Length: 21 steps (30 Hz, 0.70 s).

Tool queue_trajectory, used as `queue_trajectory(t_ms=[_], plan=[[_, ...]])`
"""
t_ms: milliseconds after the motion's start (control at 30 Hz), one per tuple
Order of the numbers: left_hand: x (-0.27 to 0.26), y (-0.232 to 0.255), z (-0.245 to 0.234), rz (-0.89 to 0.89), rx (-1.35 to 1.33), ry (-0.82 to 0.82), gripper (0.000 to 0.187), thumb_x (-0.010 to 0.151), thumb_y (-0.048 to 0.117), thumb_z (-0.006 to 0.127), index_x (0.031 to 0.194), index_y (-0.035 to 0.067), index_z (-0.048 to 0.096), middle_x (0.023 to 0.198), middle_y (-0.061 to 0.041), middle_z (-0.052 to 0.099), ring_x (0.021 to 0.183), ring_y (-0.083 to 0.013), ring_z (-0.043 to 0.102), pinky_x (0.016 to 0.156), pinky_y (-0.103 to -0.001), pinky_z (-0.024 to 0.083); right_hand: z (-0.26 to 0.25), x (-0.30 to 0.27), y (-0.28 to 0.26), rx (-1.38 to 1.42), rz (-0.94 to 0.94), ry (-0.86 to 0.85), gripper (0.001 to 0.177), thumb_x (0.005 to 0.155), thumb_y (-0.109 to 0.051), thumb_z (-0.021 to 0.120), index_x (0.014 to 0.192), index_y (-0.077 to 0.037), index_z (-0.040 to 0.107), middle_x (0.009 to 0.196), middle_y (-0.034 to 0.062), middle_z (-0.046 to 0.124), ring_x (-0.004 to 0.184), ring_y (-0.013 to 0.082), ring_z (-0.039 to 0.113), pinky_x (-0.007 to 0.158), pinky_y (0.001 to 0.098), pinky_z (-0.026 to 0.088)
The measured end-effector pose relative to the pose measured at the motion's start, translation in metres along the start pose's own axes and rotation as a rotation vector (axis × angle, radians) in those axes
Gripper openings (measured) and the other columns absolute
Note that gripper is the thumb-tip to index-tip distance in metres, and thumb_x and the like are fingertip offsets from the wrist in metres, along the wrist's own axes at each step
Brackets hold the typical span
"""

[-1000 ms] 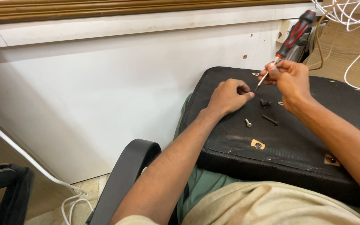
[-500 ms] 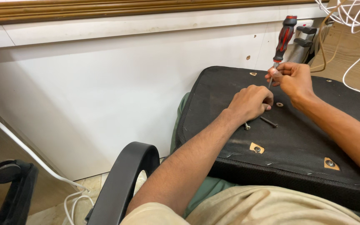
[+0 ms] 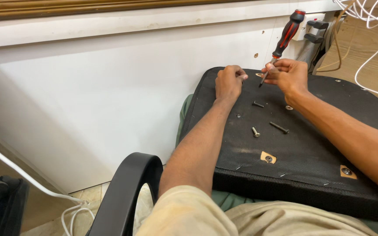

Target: The person uses a screwdriver to tighten screws into a black chair seat. They repeatedly pick up screws, align them with holes, and turn the screwdriver to secure them.

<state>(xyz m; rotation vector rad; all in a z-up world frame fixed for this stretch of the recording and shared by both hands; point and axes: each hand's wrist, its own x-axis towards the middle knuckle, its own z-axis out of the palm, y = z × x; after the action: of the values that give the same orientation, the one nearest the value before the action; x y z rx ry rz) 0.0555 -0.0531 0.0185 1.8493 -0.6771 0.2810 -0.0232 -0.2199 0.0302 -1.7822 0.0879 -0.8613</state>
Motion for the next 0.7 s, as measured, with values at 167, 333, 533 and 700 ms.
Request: queue_trajectory(t_ms=[167, 333, 533, 700], plan=[[0.01, -0.008, 0.002, -0.061, 0.078, -0.047, 0.008, 0.087, 0.017, 0.077, 0.087, 0.009, 0.079, 0.086, -0.009, 0.079, 0.084, -0.022, 0.077, 0.077, -0.038, 0.06, 0.024, 0.002, -0.009, -0.01, -0.009, 0.026, 0.013, 0.101, -0.008, 0.066, 0.104, 0.004, 0.069, 0.096, 0.0148, 0.076, 0.08, 0.019, 0.077, 0.067, 0.0284, 0.067], [0.01, -0.009, 0.001, -0.05, 0.099, -0.087, 0.01, 0.089, 0.016, 0.073, 0.089, 0.008, 0.08, 0.091, -0.009, 0.079, 0.088, -0.021, 0.077, 0.079, -0.037, 0.062, 0.036, -0.001, -0.012, -0.053, -0.021, 0.027, 0.014, 0.101, -0.009, 0.065, 0.106, 0.004, 0.069, 0.096, 0.0143, 0.076, 0.08, 0.0187, 0.077, 0.066, 0.0272, 0.066], [0.01, -0.01, -0.002, -0.002, 0.189, -0.115, 0.011, 0.088, 0.017, 0.074, 0.093, 0.009, 0.08, 0.094, -0.01, 0.079, 0.092, -0.022, 0.076, 0.081, -0.039, 0.061, 0.041, 0.001, -0.001, 0.02, -0.038, 0.042, 0.013, 0.102, -0.008, 0.064, 0.108, 0.003, 0.067, 0.096, 0.013, 0.076, 0.081, 0.0169, 0.077, 0.069, 0.0268, 0.068], [0.008, -0.013, -0.008, -0.014, 0.166, -0.106, 0.011, 0.087, 0.015, 0.076, 0.095, 0.009, 0.081, 0.096, -0.011, 0.078, 0.093, -0.0228, 0.076, 0.084, -0.039, 0.061, 0.045, 0.002, 0.001, 0.099, -0.042, 0.039, 0.013, 0.103, -0.008, 0.065, 0.105, 0.004, 0.068, 0.095, 0.0131, 0.076, 0.079, 0.0167, 0.076, 0.07, 0.0275, 0.067]])
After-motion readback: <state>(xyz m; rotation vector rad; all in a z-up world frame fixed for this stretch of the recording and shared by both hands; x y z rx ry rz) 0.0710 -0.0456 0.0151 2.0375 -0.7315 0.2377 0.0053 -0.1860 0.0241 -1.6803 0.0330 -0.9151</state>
